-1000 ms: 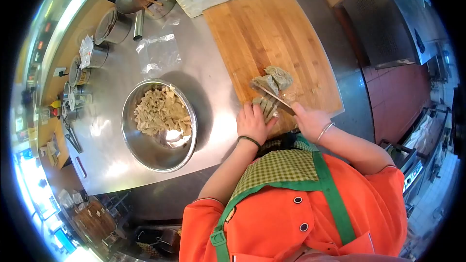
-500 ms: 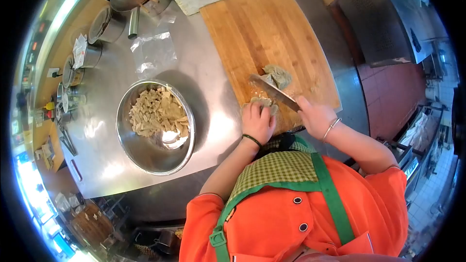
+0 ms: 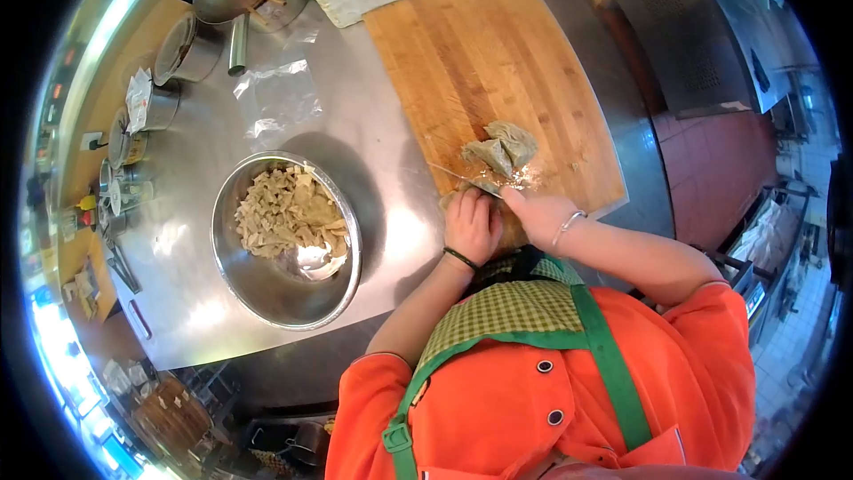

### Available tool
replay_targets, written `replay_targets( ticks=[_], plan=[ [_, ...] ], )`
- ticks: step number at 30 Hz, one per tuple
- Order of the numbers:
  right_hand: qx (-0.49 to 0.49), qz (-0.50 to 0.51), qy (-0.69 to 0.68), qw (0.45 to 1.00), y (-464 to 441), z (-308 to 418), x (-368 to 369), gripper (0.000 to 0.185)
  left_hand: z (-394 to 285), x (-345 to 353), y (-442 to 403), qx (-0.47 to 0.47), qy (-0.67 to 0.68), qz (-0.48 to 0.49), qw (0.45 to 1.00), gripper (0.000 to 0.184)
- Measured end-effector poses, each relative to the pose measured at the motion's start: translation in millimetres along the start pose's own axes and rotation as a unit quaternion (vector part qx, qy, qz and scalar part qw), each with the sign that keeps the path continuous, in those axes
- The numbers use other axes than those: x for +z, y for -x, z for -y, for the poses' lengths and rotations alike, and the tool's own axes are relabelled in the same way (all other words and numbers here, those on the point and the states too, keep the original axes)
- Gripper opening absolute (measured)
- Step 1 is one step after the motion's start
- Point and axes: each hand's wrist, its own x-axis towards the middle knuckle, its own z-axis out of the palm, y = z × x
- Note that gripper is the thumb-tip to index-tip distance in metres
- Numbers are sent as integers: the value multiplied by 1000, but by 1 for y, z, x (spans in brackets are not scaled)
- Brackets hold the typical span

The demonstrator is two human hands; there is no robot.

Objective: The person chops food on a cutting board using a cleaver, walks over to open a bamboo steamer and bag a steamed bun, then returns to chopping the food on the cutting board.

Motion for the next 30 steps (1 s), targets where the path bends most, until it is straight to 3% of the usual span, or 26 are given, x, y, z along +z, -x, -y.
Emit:
replay_targets(
  ticks=[3,6,8,11,15,17,21,24,27,29,30],
  plan=[
    [39,37,8,999,-12,7,3,23,2,-1,3,1,-33,17,999,27],
    [19,-51,-17,998,-13,-3,6,28,-2,-4,0,10,-18,-2,1000,26],
    [104,-16,-52,993,-12,-2,-2,33,-1,-2,1,10,5,-16,1000,29],
    [60,16,30,998,11,9,-9,33,2,-2,2,16,7,-13,1000,30],
    [103,107,24,989,13,23,-16,34,3,1,7,9,8,-14,1000,30],
    [41,21,18,999,-2,13,4,35,7,2,7,9,-6,0,1000,27],
    [50,-11,-18,999,-16,5,8,34,6,1,8,23,-3,-8,1000,27],
    [132,-18,-93,987,-9,4,-3,34,6,0,5,27,-12,-15,999,26],
    [52,-58,-21,997,10,12,-9,34,3,-2,8,21,-19,-20,999,27],
    [90,107,37,989,17,27,-31,35,5,-2,7,13,-4,3,1000,28],
    [90,108,38,989,15,26,-27,35,6,-2,6,12,-3,3,1000,28]
  ],
)
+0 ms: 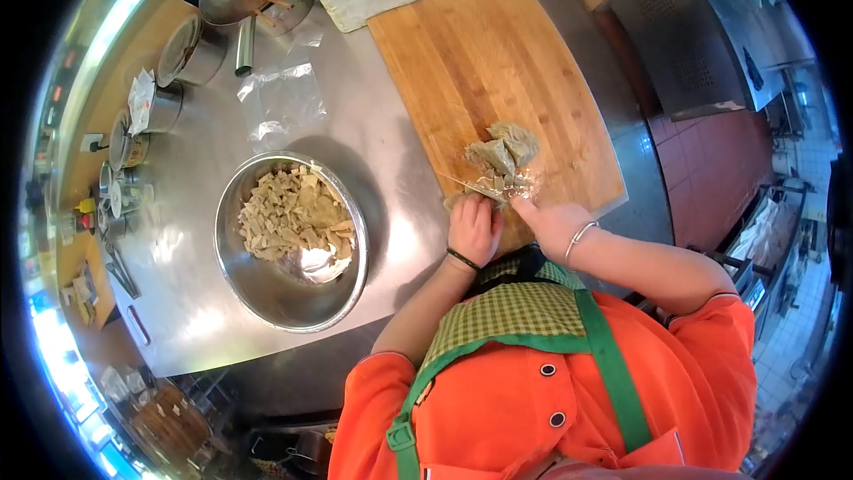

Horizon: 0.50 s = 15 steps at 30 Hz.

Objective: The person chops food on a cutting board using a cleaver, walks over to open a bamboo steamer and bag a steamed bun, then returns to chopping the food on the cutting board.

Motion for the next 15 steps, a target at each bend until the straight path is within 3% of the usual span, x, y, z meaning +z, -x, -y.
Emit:
replay_targets(
  ticks=[2,8,11,15],
  plan=[
    [-32,-70,-11,997,-12,-3,18,33,0,0,2,2,-7,-11,1000,29],
    [-42,-154,-78,984,-49,-14,36,33,0,1,0,17,-2,-33,999,28],
    [21,-137,-114,984,-34,-13,20,30,2,5,1,7,20,-51,999,30],
    [-9,-100,-57,993,-7,-4,19,27,1,2,4,-3,-10,-20,1000,27]
  ],
)
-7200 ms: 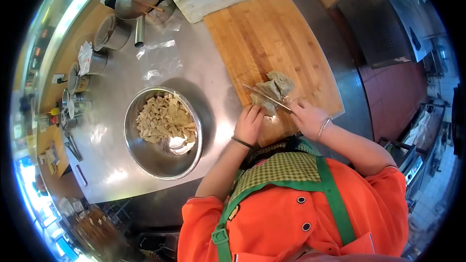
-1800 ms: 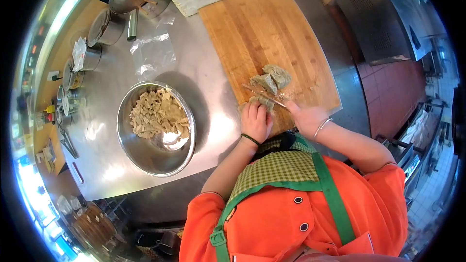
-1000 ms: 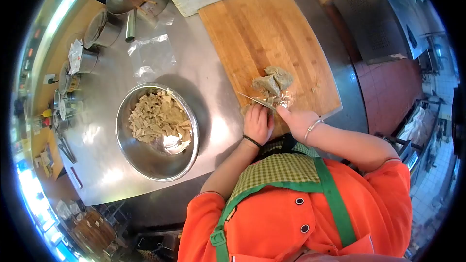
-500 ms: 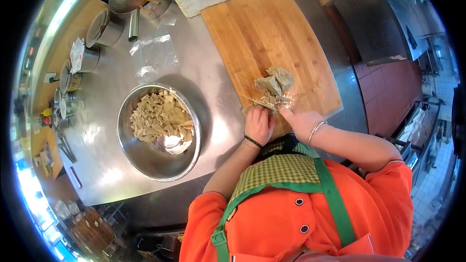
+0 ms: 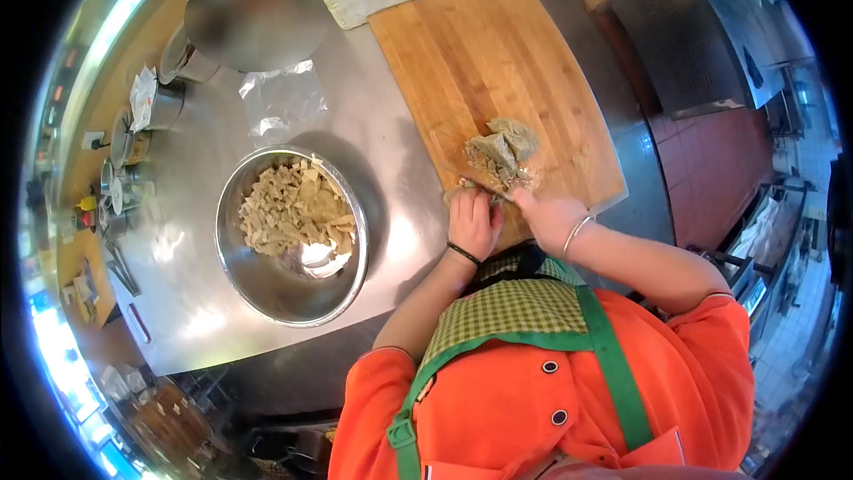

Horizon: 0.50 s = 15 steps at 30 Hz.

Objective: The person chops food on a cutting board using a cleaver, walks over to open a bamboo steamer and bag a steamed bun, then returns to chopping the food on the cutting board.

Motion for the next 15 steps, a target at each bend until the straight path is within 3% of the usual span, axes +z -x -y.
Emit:
replay_targets(
  ticks=[6,8,15],
  plan=[
    [-31,-2,61,998,2,8,1,24,-2,-13,1,4,2,61,998,32],
    [-36,6,36,999,1,6,1,23,-2,-18,1,80,0,30,996,33],
    [-37,13,55,998,-11,17,3,22,13,-4,10,32,32,50,998,30]
  ],
)
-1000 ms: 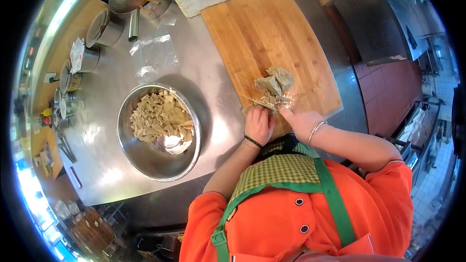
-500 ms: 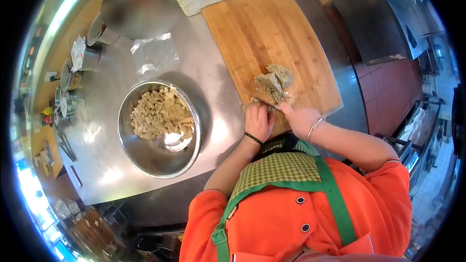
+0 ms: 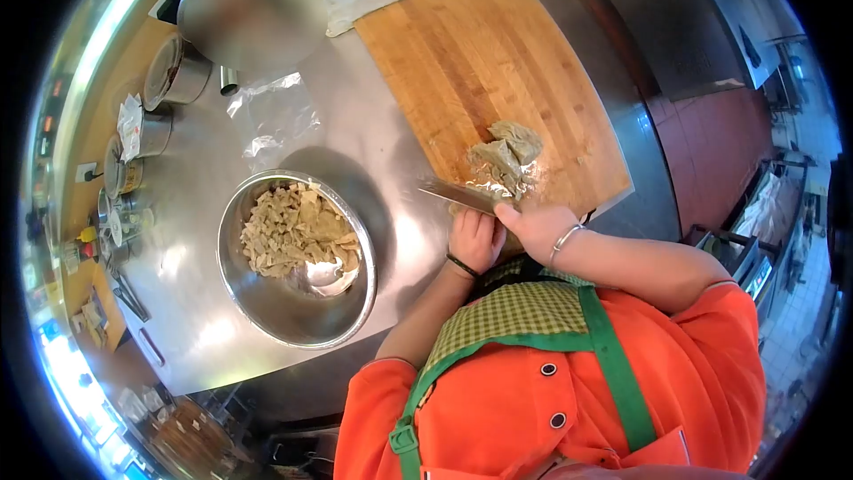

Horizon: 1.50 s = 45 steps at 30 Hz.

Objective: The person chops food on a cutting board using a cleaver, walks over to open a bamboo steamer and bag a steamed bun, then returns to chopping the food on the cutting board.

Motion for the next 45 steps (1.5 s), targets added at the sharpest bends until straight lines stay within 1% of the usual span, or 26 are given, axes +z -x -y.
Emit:
replay_targets(
  ticks=[6,8,10,12,16,18,22,24,25,26,28,29,30,32,33,36,39,41,42,44,45],
  plan=[
    [-45,-65,-33,996,-20,-19,16,25,0,0,-4,-7,25,-13,1000,27],
    [48,-54,-49,996,-20,-21,14,27,-1,0,-6,16,18,-55,998,29],
    [30,-47,-56,997,2,-12,-8,30,-2,0,-5,17,20,-59,998,29],
    [28,23,-8,999,21,-3,-17,29,-2,1,-1,-13,14,-19,1000,29],
    [22,17,-19,999,16,-5,-1,29,1,1,1,1,0,-11,1000,30],
    [-3,-5,-39,999,1,-6,10,28,1,1,0,6,4,-14,1000,32],
    [-20,-10,-23,999,-18,-9,16,31,0,0,-2,3,6,-10,1000,31],
    [6,-62,-79,995,-21,-8,16,35,-4,-3,-4,15,10,-35,999,29],
    [75,-12,-132,988,-22,-13,9,37,-6,-4,-4,15,18,-42,999,27],
    [74,-14,-132,988,-17,-13,10,37,-7,-4,-2,16,17,-43,999,27],
    [14,-80,-73,994,-4,-17,12,36,-4,-1,-2,18,25,-50,998,31],
    [8,-54,-49,997,7,-11,3,34,-4,-1,0,17,25,-50,998,31],
    [8,-54,-48,997,16,-6,-4,34,-4,-1,1,13,12,-50,999,29],
    [28,29,-11,999,26,1,-12,30,-4,-1,1,10,2,-47,999,27],
    [29,30,-11,999,23,1,-10,30,-4,-1,0,15,-2,-51,999,28],
    [4,12,-24,1000,3,0,7,28,-5,0,3,7,4,-47,999,28],
    [-3,-12,-34,999,-21,-5,19,31,-1,1,0,11,8,-46,999,28],
    [8,-74,-90,993,-20,-8,23,36,-3,0,2,19,4,-48,999,27],
    [7,-76,-91,993,-19,-10,19,36,-3,-1,-1,24,12,-51,998,27],
    [56,-50,-86,993,-14,-15,7,40,-3,-2,-4,33,20,-57,998,28],
    [15,-94,-81,992,-4,-14,8,38,-3,-1,-4,26,23,-58,998,29]
  ],
)
